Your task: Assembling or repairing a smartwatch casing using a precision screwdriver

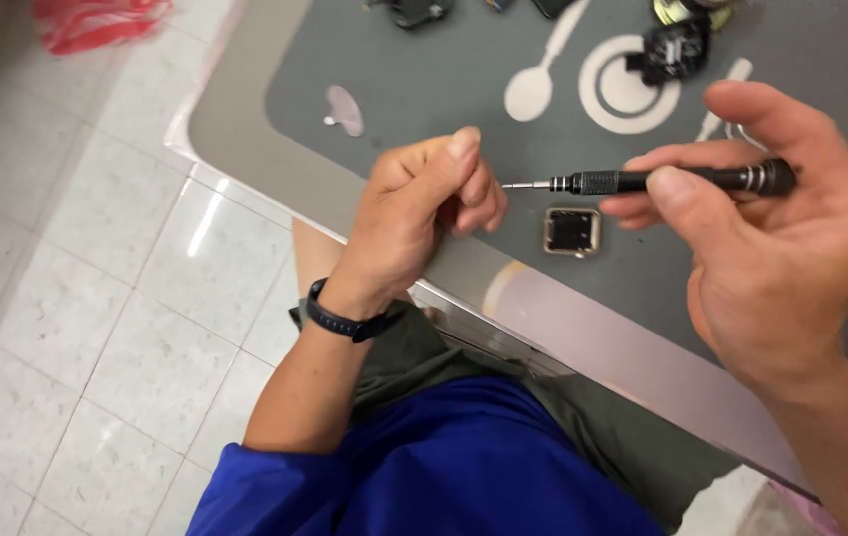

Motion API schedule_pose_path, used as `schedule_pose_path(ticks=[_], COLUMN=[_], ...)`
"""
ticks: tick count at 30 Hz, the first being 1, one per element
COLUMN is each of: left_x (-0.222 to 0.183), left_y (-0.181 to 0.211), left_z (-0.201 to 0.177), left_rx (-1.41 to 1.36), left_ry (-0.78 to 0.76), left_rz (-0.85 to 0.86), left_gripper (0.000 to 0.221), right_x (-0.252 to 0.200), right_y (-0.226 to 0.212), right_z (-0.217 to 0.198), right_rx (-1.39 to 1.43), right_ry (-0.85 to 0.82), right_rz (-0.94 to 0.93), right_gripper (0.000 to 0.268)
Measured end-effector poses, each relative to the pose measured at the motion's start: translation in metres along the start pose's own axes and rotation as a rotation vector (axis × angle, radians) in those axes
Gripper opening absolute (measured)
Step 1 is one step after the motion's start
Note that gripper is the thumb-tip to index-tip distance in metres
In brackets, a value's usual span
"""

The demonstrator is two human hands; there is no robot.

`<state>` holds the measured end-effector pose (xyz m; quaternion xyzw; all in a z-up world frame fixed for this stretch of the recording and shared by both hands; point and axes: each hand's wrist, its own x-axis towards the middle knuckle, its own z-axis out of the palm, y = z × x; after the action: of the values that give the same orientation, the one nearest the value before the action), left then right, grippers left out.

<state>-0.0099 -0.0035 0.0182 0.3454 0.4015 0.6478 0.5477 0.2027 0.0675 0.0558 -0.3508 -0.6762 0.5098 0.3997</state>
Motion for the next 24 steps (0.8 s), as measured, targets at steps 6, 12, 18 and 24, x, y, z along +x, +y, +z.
schedule_pose_path(ticks=[6, 12, 18, 24], left_x=[0.002, 0.002, 0.001, 0.0], left_y=[-0.002, 0.0, 0.0, -0.001], left_z=[-0.015, -0.016, -0.013, -0.014], left_rx=[-0.241, -0.263, -0.217, -0.207], left_ry=[-0.058, -0.066, -0.068, -0.068], left_rz=[-0.093, -0.098, -0.049, -0.043], left_gripper=[0.043, 0.039, 0.042, 0.04], right_x=[0.0, 0.002, 0.003, 0.002], right_y=[-0.017, -0.022, -0.023, -0.023], right_z=[0.024, 0.031, 0.033, 0.032], right_rx=[-0.128, -0.202, -0.161, -0.162], right_ry=[-0.07, -0.067, -0.079, -0.076], right_rz=[-0.276, -0.371, -0.336, -0.318], right_gripper=[0.036, 0.037, 0.038, 0.038])
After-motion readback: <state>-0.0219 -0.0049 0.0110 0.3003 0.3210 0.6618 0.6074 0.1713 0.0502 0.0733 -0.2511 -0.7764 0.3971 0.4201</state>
